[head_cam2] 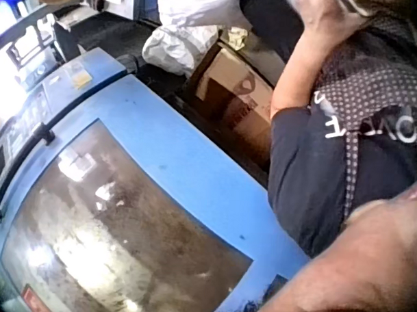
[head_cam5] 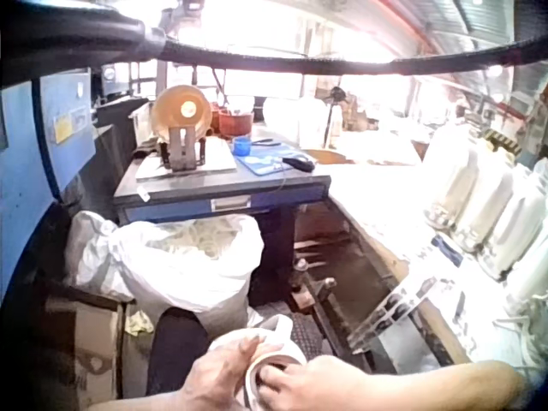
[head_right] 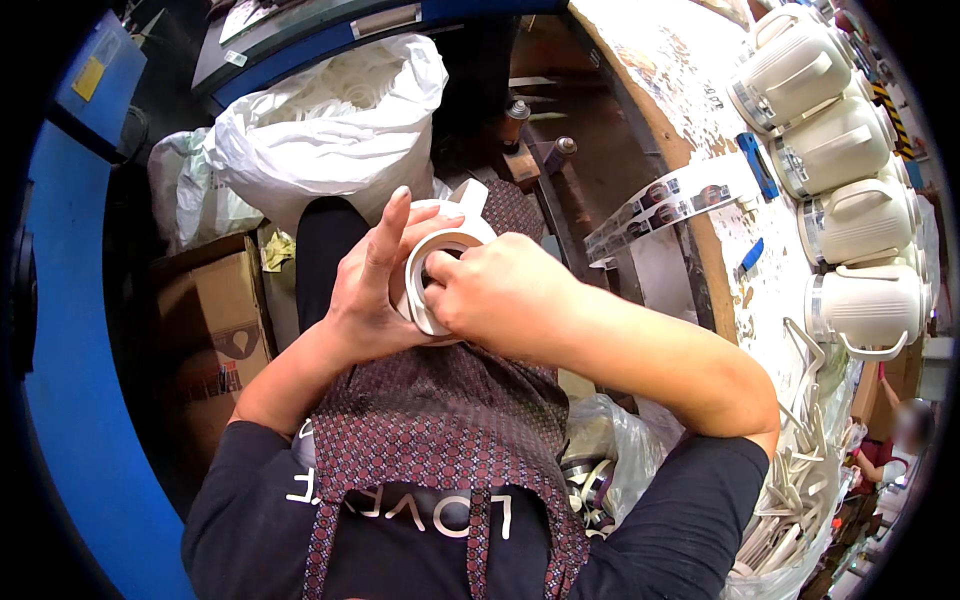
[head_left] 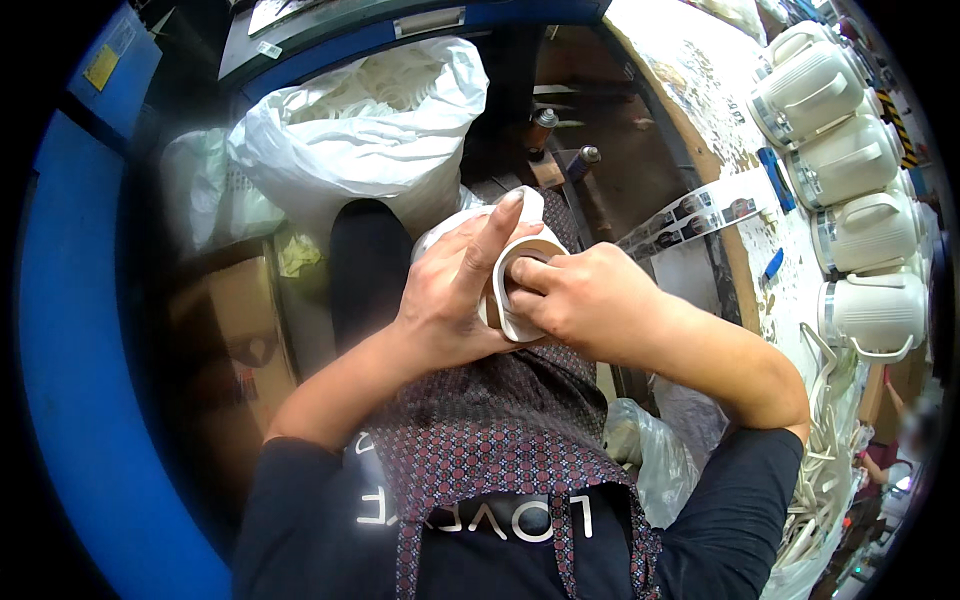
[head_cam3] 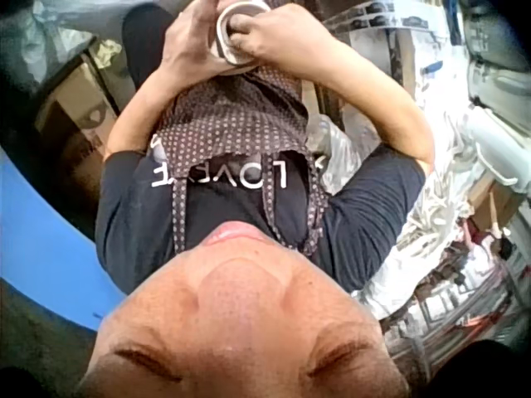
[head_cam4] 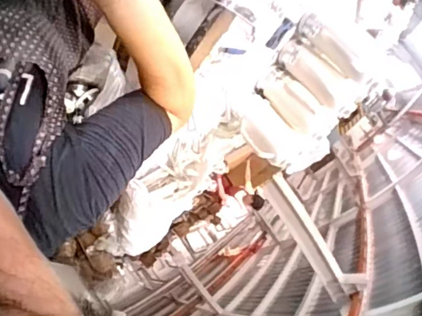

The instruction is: The person assembles white electric kettles by attaching handles and applying labels to the bodies. They pick up kettle bodies from a pile, attach handles, apply stickers, and place the finished units on a table.

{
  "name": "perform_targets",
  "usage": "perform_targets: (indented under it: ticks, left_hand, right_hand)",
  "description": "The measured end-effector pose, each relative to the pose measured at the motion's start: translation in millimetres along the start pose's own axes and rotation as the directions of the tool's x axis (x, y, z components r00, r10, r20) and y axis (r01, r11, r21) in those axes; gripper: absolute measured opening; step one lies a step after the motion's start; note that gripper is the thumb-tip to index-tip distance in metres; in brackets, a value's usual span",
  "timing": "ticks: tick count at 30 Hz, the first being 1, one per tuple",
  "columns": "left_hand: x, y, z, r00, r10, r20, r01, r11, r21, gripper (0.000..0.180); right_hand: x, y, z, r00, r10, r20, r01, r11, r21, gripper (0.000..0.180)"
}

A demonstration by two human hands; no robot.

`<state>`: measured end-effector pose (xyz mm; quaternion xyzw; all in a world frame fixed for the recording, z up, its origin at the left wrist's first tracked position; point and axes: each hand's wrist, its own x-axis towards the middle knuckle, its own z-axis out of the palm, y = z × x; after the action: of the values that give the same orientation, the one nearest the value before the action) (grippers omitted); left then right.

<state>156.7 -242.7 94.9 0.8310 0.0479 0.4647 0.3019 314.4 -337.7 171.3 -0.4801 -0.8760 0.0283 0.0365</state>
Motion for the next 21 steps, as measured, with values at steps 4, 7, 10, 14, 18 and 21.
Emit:
perform_targets:
  ticks: [4, 7, 10, 14, 18, 21]
  left_hand:
    - [0.7, 4.3, -2.9, 1.000, 0.017, 0.014, -0.017, 1.000, 0.013, 0.118]
    - [-0.5, 5.3, -1.4, 0.999, 0.031, 0.018, -0.031, 0.999, 0.019, 0.115]
    - [-1.3, 7.0, 2.8, 0.999, 0.039, 0.013, -0.039, 0.999, 0.000, 0.112]
    - [-0.6, 10.7, 4.6, 0.998, 0.039, 0.056, -0.041, 0.998, 0.037, 0.084]
    - [9.2, 14.5, -6.5, 0.978, 0.037, 0.204, -0.067, 0.988, 0.139, 0.044]
    - [16.3, 12.5, -15.7, 0.969, 0.064, 0.238, -0.098, 0.986, 0.132, 0.038]
  right_hand:
    - [-2.2, -0.6, 4.8, 1.000, -0.028, 0.002, 0.029, 0.999, -0.030, 0.014]
    - [-4.1, -2.6, 5.8, 0.995, -0.030, 0.099, 0.039, 0.995, -0.094, 0.021]
    - [-6.6, 10.5, 8.4, 0.997, -0.058, 0.048, 0.058, 0.998, -0.009, 0.018]
    - [-13.4, 14.0, -3.3, 0.993, -0.009, 0.119, -0.011, 0.985, 0.170, 0.011]
    - [-21.6, 7.8, -0.4, 0.992, 0.122, -0.036, -0.102, 0.932, 0.349, 0.011]
    - [-26.4, -3.8, 18.8, 0.929, 0.213, -0.304, -0.032, 0.861, 0.507, 0.026]
